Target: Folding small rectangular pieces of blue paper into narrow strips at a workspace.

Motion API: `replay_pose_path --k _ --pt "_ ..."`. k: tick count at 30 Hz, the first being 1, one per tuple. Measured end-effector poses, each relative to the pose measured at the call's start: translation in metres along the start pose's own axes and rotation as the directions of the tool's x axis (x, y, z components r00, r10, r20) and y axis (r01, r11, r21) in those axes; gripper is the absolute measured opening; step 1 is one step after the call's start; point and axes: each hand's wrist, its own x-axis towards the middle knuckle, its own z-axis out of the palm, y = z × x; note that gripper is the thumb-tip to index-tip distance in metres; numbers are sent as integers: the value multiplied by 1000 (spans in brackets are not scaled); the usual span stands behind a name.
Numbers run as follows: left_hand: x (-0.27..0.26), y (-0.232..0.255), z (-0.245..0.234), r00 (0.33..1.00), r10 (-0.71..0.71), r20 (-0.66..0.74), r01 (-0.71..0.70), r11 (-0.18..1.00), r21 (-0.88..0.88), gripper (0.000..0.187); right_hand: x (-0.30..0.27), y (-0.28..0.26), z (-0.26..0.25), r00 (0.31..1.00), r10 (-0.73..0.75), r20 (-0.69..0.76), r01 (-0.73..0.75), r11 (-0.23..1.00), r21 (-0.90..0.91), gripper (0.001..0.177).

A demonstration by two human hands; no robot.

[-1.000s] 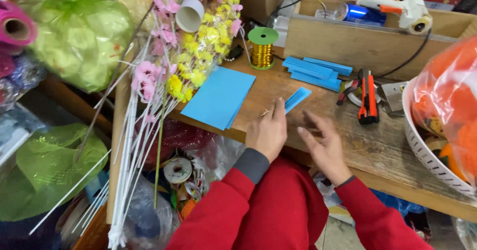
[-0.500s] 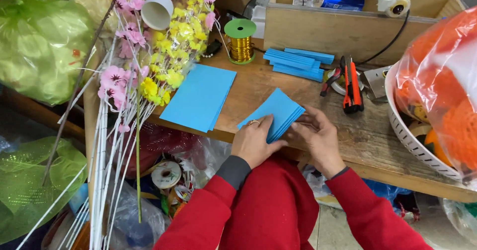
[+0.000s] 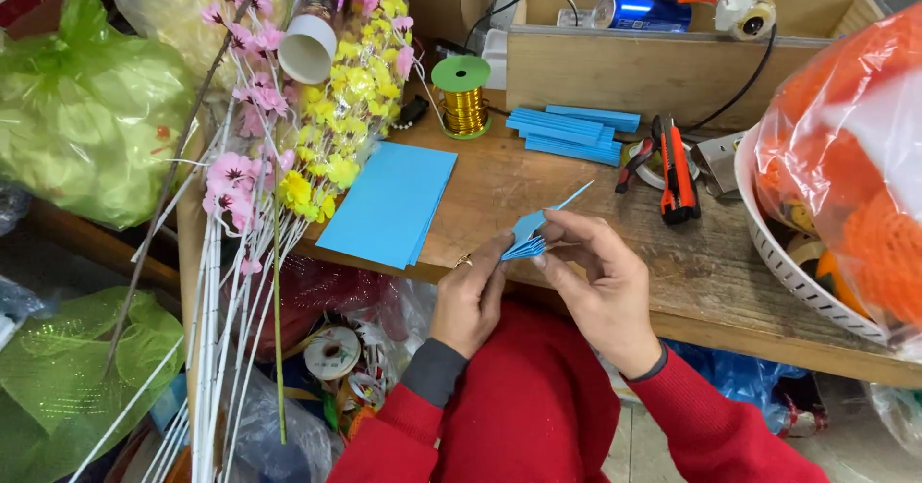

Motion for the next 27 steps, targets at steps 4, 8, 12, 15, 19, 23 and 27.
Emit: replay_pose_path --k 4,8,12,15,19,23,27 --pt "6 18 -8 999 8 -35 -10 998 -61 32 -2 -14 -2 999 -46 12 46 999 26 48" --pt "12 27 -12 998 41 -43 -44 997 -68 32 -6 -20 -9 997 -70 24 69 998 8 48" --pt "15 15 -13 987 148 -69 -135 978 160 31 -2 -29 -23 956 -277 94 293 915 -278 54" --pt "25 -2 -11 953 303 -19 -258 842 473 32 10 -18 -28 848 -445 288 521 598 -610 57" --pt "39 -16 -11 905 408 121 -401 725 560 38 23 56 -37 811 -442 383 570 452 -686 30" --pt "19 -82 4 882 429 196 -449 636 628 40 30 101 -47 911 -323 256 412 726 -551 25" --pt "-7 -105 20 900 294 321 -425 751 506 35 18 141 -65 944 -189 271 320 728 -606 21"
